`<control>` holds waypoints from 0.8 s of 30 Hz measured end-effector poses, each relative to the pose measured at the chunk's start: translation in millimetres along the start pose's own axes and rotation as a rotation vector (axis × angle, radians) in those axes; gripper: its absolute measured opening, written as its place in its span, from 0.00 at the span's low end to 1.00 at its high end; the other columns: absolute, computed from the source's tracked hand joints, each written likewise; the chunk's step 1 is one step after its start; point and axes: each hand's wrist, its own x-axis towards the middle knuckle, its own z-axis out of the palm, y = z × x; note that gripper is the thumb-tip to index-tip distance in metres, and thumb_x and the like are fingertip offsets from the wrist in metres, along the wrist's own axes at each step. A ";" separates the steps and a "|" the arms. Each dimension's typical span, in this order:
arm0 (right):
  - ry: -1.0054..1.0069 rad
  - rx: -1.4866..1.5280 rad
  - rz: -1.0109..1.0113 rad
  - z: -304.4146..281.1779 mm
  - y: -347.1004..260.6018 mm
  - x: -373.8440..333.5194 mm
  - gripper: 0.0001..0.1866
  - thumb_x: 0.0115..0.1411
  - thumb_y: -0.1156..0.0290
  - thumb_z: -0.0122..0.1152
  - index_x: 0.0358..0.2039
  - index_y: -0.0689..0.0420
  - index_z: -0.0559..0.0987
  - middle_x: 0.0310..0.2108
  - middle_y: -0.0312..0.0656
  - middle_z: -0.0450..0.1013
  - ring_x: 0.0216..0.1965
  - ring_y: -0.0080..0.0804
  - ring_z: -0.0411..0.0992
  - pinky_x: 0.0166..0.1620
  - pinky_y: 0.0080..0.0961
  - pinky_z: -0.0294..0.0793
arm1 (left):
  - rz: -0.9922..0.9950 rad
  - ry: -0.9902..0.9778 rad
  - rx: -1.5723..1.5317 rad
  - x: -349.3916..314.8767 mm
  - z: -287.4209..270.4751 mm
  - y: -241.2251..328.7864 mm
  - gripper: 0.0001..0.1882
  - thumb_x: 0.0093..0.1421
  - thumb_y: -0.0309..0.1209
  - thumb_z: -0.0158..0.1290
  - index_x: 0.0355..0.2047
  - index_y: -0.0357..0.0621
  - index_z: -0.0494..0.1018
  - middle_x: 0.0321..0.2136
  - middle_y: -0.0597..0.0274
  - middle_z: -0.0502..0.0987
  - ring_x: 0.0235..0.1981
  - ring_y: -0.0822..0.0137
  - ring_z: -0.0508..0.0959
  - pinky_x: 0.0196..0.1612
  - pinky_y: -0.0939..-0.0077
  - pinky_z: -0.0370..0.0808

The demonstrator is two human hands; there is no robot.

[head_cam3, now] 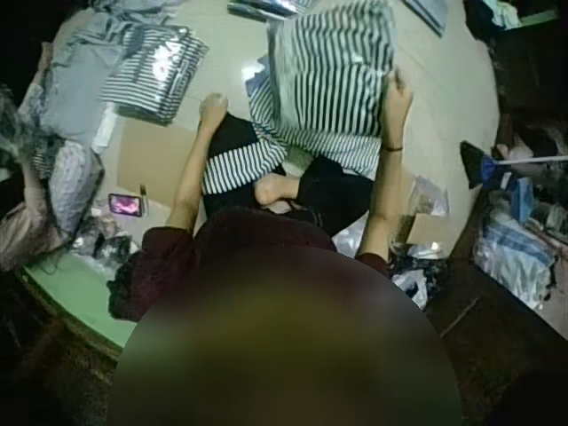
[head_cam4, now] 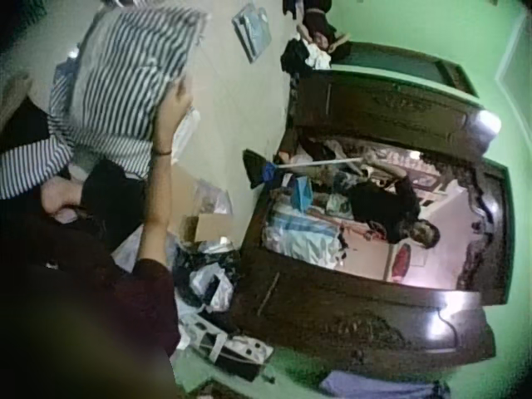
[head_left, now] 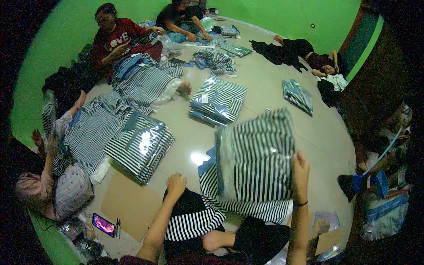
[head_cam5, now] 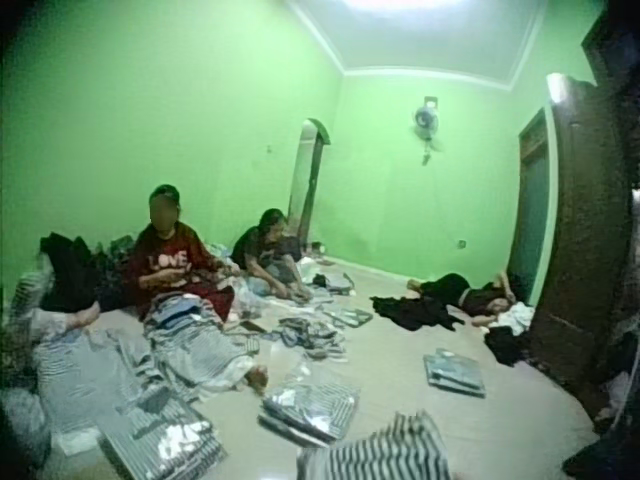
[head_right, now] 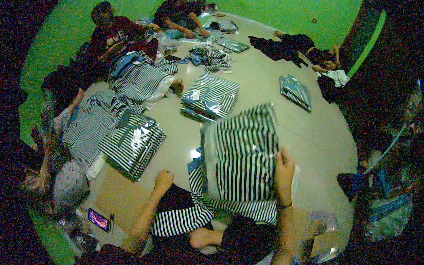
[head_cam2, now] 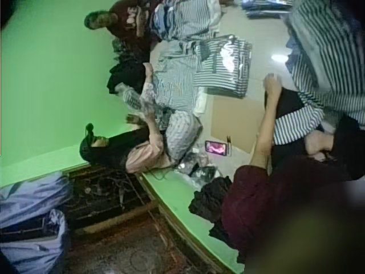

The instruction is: The person folds a striped shirt using a cardboard template, places it into a clear plastic bag, seals the bag, and stacks it with other packaged shirts. The person repeats this process for multiple shirts.

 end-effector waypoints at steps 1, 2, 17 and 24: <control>0.105 0.031 -0.105 12.0 -12.4 13.2 0.16 0.55 0.73 0.42 0.43 0.68 0.66 0.38 0.51 0.68 0.40 0.34 0.67 0.44 0.23 0.63 | -0.035 0.005 0.063 -10.2 5.2 -10.7 0.16 0.49 0.39 0.45 0.32 0.39 0.68 0.29 0.53 0.71 0.35 0.55 0.68 0.42 0.61 0.61; 0.077 -0.130 -0.330 17.1 -26.0 25.7 0.16 0.54 0.74 0.42 0.43 0.66 0.66 0.38 0.51 0.68 0.41 0.33 0.67 0.44 0.25 0.63 | -0.153 -0.095 0.166 -17.1 8.0 -19.5 0.15 0.48 0.38 0.46 0.32 0.40 0.68 0.31 0.55 0.71 0.36 0.56 0.68 0.42 0.61 0.60; -0.416 -0.803 -0.917 334.5 123.8 169.9 0.26 0.42 0.85 0.45 0.45 0.56 0.63 0.50 0.47 0.56 0.50 0.45 0.57 0.51 0.33 0.58 | -0.045 -0.308 0.211 4.7 18.3 -9.7 0.17 0.48 0.41 0.48 0.33 0.43 0.69 0.34 0.57 0.71 0.35 0.58 0.69 0.40 0.63 0.63; -0.718 -0.535 -1.032 280.1 183.3 137.5 0.20 0.45 0.76 0.47 0.42 0.56 0.66 0.40 0.45 0.66 0.42 0.39 0.64 0.46 0.29 0.61 | -0.210 -0.329 -0.500 40.3 75.6 21.4 0.16 0.45 0.34 0.52 0.32 0.37 0.67 0.28 0.51 0.70 0.33 0.56 0.69 0.39 0.65 0.64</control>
